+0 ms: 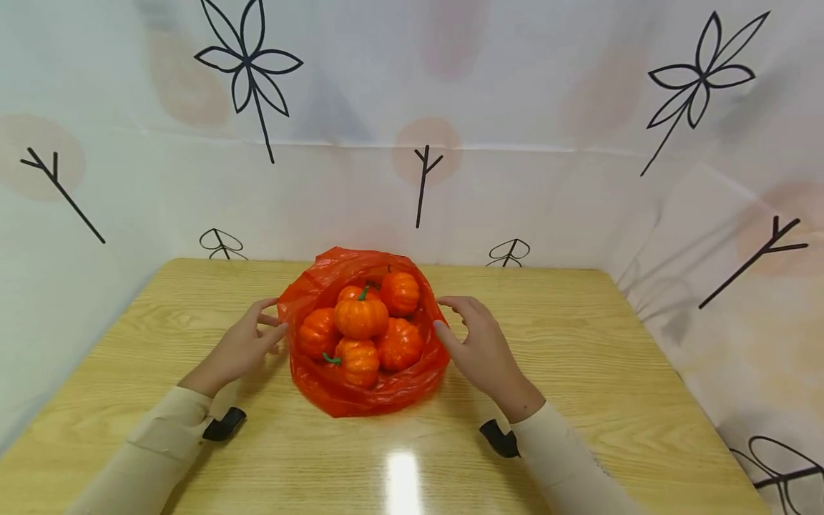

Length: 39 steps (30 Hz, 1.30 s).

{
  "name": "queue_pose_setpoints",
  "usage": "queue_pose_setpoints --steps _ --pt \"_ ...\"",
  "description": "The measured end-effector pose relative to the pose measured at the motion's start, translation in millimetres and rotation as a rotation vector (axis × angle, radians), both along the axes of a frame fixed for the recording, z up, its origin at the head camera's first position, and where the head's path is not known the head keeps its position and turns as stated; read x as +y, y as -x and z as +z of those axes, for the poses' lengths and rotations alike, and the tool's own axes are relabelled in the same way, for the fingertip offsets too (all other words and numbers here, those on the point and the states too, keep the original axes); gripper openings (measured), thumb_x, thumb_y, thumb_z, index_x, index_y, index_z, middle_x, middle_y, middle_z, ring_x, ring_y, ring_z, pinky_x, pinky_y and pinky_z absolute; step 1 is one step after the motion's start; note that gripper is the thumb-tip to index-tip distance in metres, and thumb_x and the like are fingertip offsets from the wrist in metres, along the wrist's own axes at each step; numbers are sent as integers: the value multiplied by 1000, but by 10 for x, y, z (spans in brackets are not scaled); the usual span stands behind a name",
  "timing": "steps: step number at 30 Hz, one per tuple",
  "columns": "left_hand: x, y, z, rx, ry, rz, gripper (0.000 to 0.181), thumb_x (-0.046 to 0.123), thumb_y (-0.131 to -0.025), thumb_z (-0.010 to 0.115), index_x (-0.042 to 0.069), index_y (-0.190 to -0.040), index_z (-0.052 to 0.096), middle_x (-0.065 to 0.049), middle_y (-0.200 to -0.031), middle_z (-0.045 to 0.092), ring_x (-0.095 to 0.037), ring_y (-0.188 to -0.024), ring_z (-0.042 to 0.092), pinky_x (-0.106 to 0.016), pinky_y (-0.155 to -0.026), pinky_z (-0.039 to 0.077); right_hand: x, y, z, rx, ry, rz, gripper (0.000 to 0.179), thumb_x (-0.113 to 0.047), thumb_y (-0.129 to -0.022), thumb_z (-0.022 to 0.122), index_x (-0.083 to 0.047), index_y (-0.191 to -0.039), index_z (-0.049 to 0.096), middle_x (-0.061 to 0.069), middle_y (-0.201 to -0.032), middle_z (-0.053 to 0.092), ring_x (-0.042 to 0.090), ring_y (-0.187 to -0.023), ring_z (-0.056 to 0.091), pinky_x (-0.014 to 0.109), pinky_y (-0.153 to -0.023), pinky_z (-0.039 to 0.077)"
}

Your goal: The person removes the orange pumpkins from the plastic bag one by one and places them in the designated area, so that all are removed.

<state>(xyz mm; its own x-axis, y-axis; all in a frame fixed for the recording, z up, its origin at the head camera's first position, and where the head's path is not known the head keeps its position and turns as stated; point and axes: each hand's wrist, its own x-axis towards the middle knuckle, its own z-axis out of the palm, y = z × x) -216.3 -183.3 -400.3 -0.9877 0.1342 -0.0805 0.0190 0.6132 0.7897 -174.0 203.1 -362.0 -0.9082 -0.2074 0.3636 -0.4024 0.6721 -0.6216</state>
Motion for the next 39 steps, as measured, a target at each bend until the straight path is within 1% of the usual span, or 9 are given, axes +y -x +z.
queue_pose_setpoints --steps 4,7,13,18,21,24,30,36,39 --pt "0 5 -55 -67 -85 -12 69 35 -101 57 8 -155 24 -21 -128 54 -20 -81 66 -30 -63 53 -122 13 -27 -25 25 18 39 -21 -98 62 -8 -135 57 13 -134 59 32 -116 56 53 -93 53" --pt "7 7 -70 -90 -109 -34 68 34 -101 57 6 -154 25 -22 -125 55 -19 -80 67 -29 -66 52 -217 29 -30 -41 50 40 39 -20 -97 63 -9 -134 57 12 -132 59 32 -117 56 53 -94 53" --pt "9 34 -71 -141 -169 -46 60 35 -101 58 8 -149 32 -20 -123 58 -19 -80 67 -29 -67 54 -381 91 1 -79 105 72 44 -25 -98 63 -6 -137 55 14 -130 59 31 -113 58 50 -94 53" --pt "-2 48 -85 -152 -221 -58 47 32 -101 58 5 -136 43 -18 -112 63 -20 -79 67 -30 -63 54 -503 130 32 -126 142 80 48 -32 -99 62 -8 -140 52 15 -133 57 31 -114 57 49 -96 52" --pt "-20 48 -107 -164 -234 -49 38 32 -101 58 5 -126 51 -13 -101 65 -19 -77 66 -30 -61 54 -570 147 42 -152 160 92 52 -35 -99 62 -9 -142 49 14 -138 55 32 -118 56 50 -99 51" --pt "-42 56 -131 -176 -251 -39 35 33 -101 58 4 -120 55 -10 -94 66 -18 -75 64 -28 -59 54 -628 151 55 -174 165 109 56 -38 -98 61 -11 -145 46 13 -142 52 31 -122 55 51 -101 50" --pt "-80 89 -169 -185 -307 -67 34 29 -101 58 -1 -117 57 -6 -90 64 -15 -74 62 -24 -65 57 -667 166 48 -194 156 139 60 -41 -98 60 -14 -149 42 11 -148 49 29 -124 55 50 -101 51" --pt "-143 108 -218 -201 -337 -76 34 28 -102 56 -3 -116 56 -6 -98 64 -12 -77 63 -22 -70 58 -707 203 5 -214 138 138 62 -45 -98 60 -18 -150 42 10 -148 49 28 -127 54 51 -103 49" --pt "-171 114 -261 -208 -352 -75 32 26 -103 56 -3 -115 56 -6 -98 64 -10 -77 64 -21 -71 58 -733 224 -35 -226 123 129 62 -47 -97 60 -19 -150 42 10 -147 51 28 -130 52 52 -106 46"
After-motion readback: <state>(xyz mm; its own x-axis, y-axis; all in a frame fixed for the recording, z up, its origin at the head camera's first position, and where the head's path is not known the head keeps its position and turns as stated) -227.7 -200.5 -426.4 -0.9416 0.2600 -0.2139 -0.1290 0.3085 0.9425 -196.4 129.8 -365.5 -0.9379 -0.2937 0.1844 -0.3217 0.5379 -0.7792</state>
